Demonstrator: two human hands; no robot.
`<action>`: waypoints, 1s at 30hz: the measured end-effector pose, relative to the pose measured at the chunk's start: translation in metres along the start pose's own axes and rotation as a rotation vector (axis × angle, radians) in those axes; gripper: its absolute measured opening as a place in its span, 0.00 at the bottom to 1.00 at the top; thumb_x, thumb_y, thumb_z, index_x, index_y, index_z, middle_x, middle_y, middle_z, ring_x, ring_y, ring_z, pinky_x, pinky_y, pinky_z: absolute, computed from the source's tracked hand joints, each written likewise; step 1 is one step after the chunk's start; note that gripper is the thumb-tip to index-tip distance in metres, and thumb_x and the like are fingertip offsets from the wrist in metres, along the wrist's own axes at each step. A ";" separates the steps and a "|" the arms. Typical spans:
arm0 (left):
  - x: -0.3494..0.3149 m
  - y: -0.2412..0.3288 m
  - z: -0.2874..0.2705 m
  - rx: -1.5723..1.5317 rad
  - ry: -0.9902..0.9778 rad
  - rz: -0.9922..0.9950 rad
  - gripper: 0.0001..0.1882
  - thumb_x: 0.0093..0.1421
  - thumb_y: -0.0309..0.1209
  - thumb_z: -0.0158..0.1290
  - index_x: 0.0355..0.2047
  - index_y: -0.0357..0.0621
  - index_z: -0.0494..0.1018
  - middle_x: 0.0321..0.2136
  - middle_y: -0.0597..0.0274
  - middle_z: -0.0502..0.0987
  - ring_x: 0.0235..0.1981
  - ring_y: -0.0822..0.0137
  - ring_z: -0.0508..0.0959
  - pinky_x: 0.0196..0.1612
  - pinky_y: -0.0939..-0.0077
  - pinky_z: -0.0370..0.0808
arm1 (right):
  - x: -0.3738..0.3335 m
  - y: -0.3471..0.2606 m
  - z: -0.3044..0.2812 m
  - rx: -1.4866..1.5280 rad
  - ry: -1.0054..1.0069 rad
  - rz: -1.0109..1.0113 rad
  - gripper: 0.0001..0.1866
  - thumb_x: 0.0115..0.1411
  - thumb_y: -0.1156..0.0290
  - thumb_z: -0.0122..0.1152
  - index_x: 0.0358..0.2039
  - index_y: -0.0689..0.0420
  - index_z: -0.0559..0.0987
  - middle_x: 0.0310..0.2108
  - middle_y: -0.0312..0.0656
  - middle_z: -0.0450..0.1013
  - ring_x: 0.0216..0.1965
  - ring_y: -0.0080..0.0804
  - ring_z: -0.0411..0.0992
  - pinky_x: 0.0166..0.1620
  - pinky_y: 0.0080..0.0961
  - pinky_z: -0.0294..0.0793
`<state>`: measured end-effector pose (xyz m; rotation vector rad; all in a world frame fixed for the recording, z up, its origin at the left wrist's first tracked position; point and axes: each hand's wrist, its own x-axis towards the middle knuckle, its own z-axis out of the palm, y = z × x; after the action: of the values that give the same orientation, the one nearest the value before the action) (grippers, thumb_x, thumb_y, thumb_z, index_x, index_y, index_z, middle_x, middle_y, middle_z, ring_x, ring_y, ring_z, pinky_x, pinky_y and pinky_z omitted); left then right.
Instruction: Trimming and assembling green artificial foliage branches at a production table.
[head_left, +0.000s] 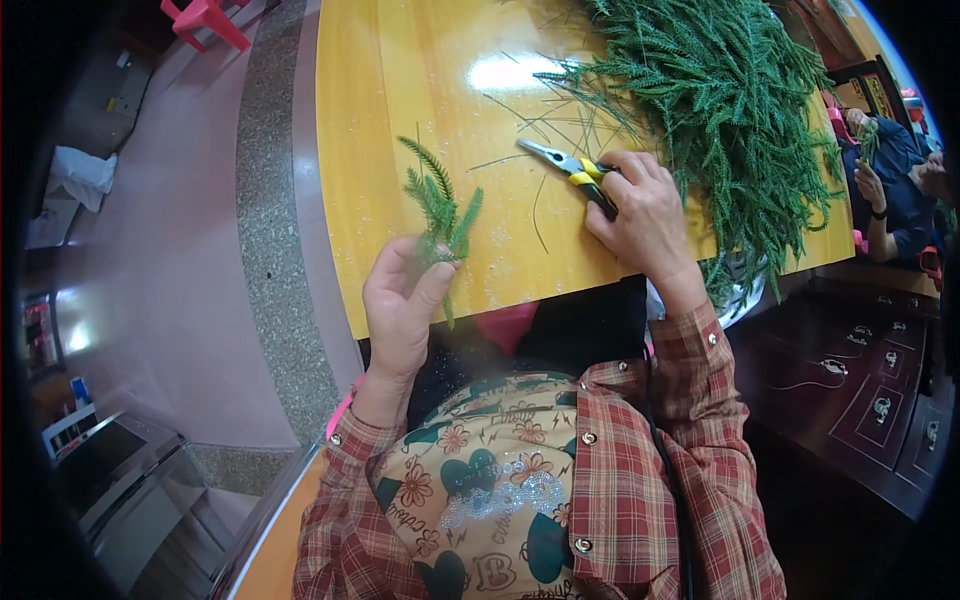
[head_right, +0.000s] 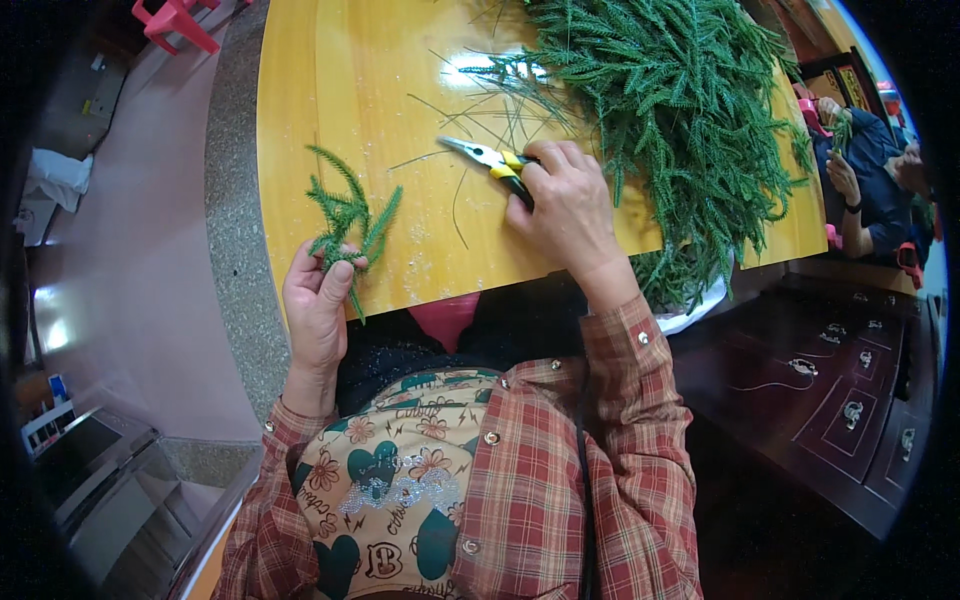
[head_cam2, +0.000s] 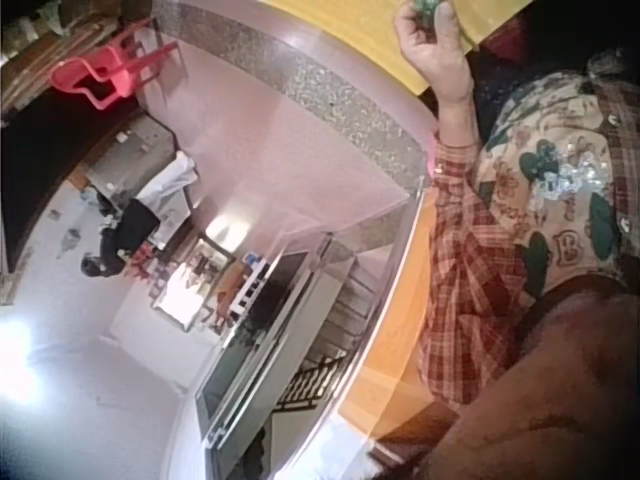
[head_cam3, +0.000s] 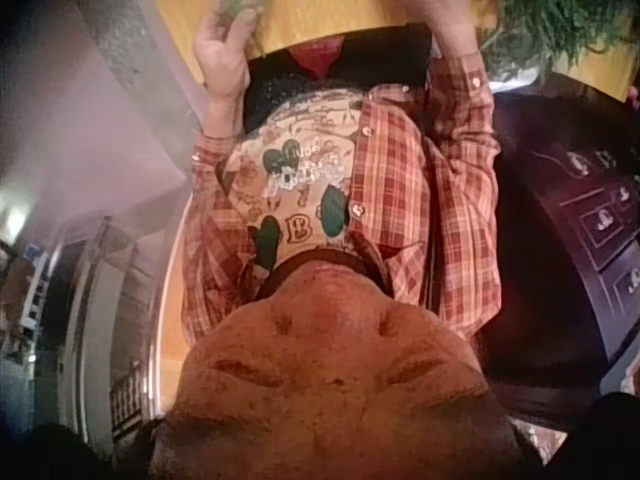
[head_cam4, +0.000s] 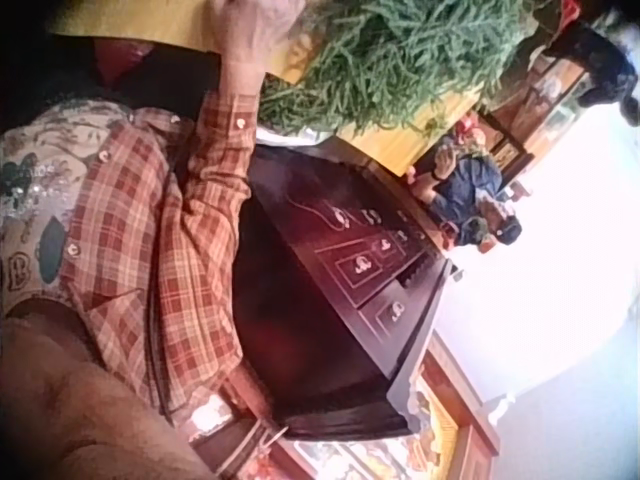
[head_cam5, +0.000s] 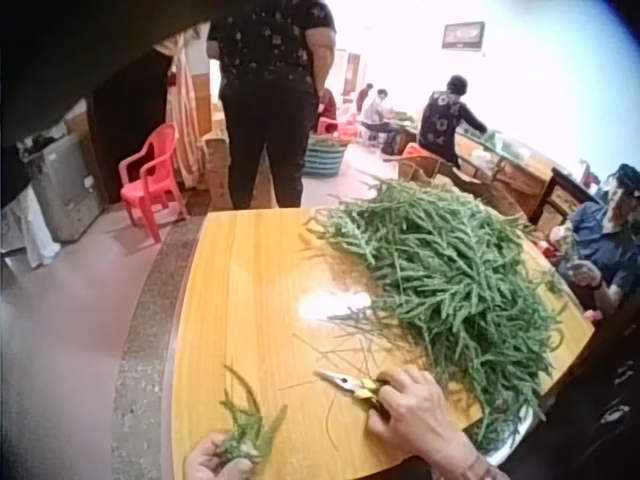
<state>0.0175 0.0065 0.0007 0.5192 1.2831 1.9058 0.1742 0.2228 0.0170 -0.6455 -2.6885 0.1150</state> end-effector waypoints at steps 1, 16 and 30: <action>0.001 0.000 0.000 -0.019 -0.015 -0.009 0.12 0.57 0.26 0.56 0.41 0.38 0.70 0.37 0.63 0.75 0.40 0.72 0.74 0.49 0.76 0.68 | 0.001 0.000 0.002 0.019 -0.003 -0.002 0.08 0.45 0.73 0.63 0.24 0.61 0.74 0.38 0.43 0.71 0.40 0.43 0.69 0.44 0.33 0.69; 0.004 -0.003 -0.004 -0.070 -0.024 -0.026 0.13 0.58 0.32 0.56 0.40 0.38 0.69 0.35 0.60 0.76 0.39 0.67 0.75 0.47 0.74 0.70 | -0.028 -0.043 -0.024 1.813 -0.135 0.560 0.11 0.48 0.68 0.62 0.19 0.57 0.69 0.46 0.54 0.69 0.43 0.42 0.70 0.53 0.38 0.64; 0.003 -0.004 -0.006 -0.108 -0.074 -0.040 0.16 0.60 0.33 0.54 0.44 0.36 0.67 0.37 0.60 0.76 0.40 0.71 0.76 0.48 0.76 0.72 | -0.027 -0.061 -0.029 1.074 -0.316 0.150 0.14 0.44 0.68 0.65 0.19 0.58 0.67 0.45 0.51 0.69 0.45 0.40 0.69 0.52 0.32 0.64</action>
<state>0.0134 0.0064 -0.0057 0.5000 1.1279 1.8935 0.1816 0.1562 0.0448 -0.4673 -2.3187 1.6523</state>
